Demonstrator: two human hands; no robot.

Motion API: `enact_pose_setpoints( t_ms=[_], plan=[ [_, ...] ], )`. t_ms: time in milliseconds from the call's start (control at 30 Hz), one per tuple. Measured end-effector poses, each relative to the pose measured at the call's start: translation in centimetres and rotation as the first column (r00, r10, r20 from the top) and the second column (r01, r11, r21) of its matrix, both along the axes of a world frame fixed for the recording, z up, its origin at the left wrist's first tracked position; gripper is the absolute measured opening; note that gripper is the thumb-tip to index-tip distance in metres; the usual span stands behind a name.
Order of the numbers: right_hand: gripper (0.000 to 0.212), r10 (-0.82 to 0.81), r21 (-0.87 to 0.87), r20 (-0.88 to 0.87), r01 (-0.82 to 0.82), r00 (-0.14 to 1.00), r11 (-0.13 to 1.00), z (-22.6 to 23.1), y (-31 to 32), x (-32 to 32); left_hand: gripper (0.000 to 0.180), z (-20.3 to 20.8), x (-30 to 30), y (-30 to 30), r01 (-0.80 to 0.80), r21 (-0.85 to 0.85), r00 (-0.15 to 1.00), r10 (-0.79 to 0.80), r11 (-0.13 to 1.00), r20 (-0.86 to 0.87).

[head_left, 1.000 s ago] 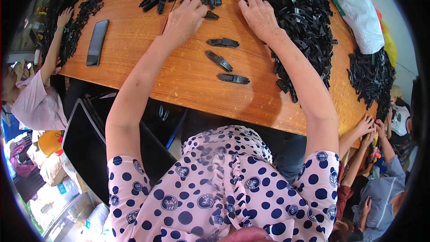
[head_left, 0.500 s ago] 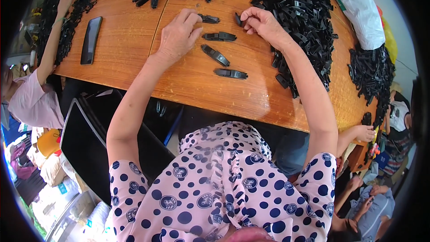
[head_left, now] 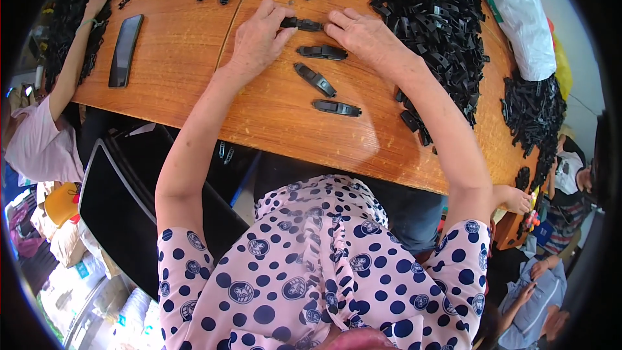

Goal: The person assembles plastic parts by fitting small plastic pieces onto base pieces by hand and sets the assembled components on the table. The person periodically gathers the assembled parts and places them into a container.

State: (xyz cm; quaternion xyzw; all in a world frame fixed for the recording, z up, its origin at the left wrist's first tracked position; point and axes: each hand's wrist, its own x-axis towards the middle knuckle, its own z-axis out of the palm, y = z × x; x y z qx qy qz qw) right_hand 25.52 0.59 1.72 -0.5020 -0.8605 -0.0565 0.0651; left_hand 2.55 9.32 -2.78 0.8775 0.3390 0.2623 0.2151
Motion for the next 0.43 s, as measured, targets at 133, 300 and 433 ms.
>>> enact_pose_setpoints(
  t_ms=[133,300,433],
  plan=[
    [0.029,-0.038,-0.109,-0.025,0.035,0.999,0.993,0.7,0.8,0.5,0.028,-0.1,-0.6,0.2,-0.005,0.003,1.000,0.005,1.000,0.002],
    [0.022,-0.525,-0.434,-0.647,0.299,0.553,0.850,-1.7,-0.7,1.1,0.027,-0.2,-0.4,0.9,0.070,0.023,0.997,-0.070,0.997,-0.032],
    [0.026,-0.278,-0.063,-0.424,0.278,0.862,0.959,-2.5,-1.3,1.9,0.032,0.3,-0.4,1.3,0.086,-0.012,0.991,-0.087,0.996,-0.097]
  ],
)
